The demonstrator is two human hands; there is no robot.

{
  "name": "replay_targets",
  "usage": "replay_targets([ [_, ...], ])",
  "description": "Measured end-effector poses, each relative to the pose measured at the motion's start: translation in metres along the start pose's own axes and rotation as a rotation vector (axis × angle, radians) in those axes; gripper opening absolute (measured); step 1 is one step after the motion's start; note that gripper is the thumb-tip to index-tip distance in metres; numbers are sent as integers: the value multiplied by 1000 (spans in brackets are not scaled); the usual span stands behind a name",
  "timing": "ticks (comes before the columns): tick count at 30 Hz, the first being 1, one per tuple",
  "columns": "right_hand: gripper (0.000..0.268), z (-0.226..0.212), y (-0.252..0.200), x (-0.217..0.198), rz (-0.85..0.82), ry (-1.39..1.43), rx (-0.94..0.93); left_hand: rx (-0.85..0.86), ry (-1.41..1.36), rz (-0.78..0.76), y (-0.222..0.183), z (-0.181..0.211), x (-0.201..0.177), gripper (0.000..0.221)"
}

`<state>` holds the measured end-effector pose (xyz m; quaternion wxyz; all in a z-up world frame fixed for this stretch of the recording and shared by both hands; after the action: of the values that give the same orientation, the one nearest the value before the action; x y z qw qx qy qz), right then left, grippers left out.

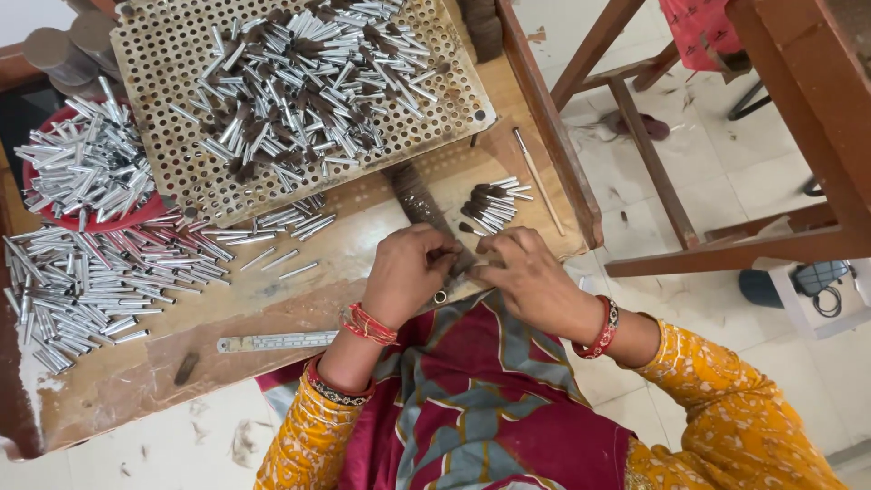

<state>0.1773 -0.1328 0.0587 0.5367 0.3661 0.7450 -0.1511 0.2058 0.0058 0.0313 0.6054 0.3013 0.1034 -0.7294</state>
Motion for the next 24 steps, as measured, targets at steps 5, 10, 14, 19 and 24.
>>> replay_targets([
  [5, 38, 4, 7, -1, 64, 26, 20, 6, 21, 19, 3, 0, -5, 14],
  [10, 32, 7, 5, 5, 27, -4, 51, 0, -12, 41, 4, 1, -7, 15],
  [14, 36, 1, -4, -4, 87, 3, 23, 0, 5, 38, 4, 9, -15, 22],
  [19, 28, 1, -5, -2, 150, 5, -27, 47, 28, 14, 8, 8, -7, 30],
  [24, 23, 0, -5, 5, 201, -50, -76, -36, 80, -21, 9, -4, 3, 23],
])
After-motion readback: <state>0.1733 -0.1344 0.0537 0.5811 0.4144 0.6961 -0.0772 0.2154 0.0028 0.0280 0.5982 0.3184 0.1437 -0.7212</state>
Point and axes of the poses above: each hand's wrist, its own y-axis towards the middle knuckle, its own x-axis out of the palm, z = x × y, the point moved 9 cm from there along y, towards the middle knuckle, and after that the axes turned 7 degrees about x, right-handed, at the moved point
